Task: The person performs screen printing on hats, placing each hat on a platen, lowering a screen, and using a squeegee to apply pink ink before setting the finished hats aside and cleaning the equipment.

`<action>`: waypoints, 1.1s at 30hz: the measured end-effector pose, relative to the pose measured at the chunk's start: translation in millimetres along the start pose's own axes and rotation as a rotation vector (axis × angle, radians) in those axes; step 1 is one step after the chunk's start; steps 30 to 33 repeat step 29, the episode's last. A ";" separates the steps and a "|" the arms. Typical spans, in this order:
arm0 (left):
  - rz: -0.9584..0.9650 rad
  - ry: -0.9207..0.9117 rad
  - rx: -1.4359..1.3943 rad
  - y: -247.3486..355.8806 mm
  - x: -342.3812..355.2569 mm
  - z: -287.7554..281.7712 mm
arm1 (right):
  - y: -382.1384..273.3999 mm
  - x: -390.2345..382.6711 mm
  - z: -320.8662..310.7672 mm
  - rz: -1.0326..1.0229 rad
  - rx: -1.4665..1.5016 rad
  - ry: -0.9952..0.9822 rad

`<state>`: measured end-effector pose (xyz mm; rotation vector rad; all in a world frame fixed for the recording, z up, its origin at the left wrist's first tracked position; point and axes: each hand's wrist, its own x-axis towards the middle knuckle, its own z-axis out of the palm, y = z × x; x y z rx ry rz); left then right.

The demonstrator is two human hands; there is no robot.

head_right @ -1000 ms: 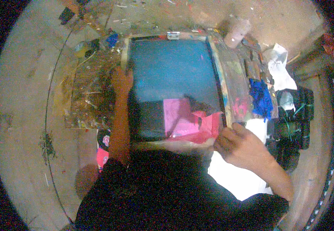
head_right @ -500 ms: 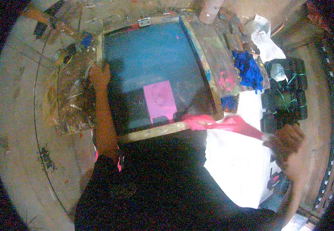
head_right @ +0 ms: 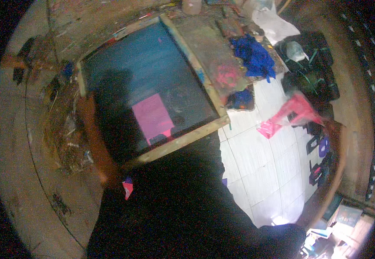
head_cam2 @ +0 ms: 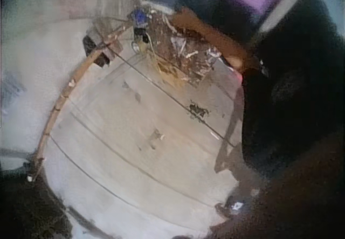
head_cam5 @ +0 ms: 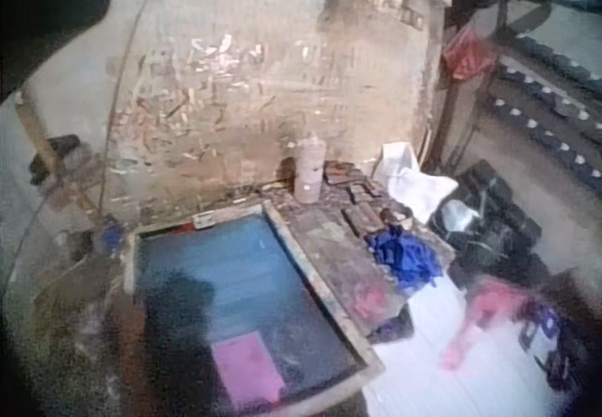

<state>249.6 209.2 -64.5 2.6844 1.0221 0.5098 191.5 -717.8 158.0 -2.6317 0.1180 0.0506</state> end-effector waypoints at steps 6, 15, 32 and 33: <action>-0.003 -0.027 -0.262 32.6 -13.3 -23.6 | 26.8 46.6 124.9 -0.064 -0.251 0.132; -0.141 -0.085 -0.130 58.7 -21.5 -51.2 | 63.3 121.1 271.8 -0.124 -0.333 0.379; -0.244 -0.085 -0.163 48.1 -11.7 -31.1 | 89.7 200.9 389.2 0.072 -0.228 0.399; -0.244 -0.085 -0.163 48.1 -11.7 -31.1 | 89.7 200.9 389.2 0.072 -0.228 0.399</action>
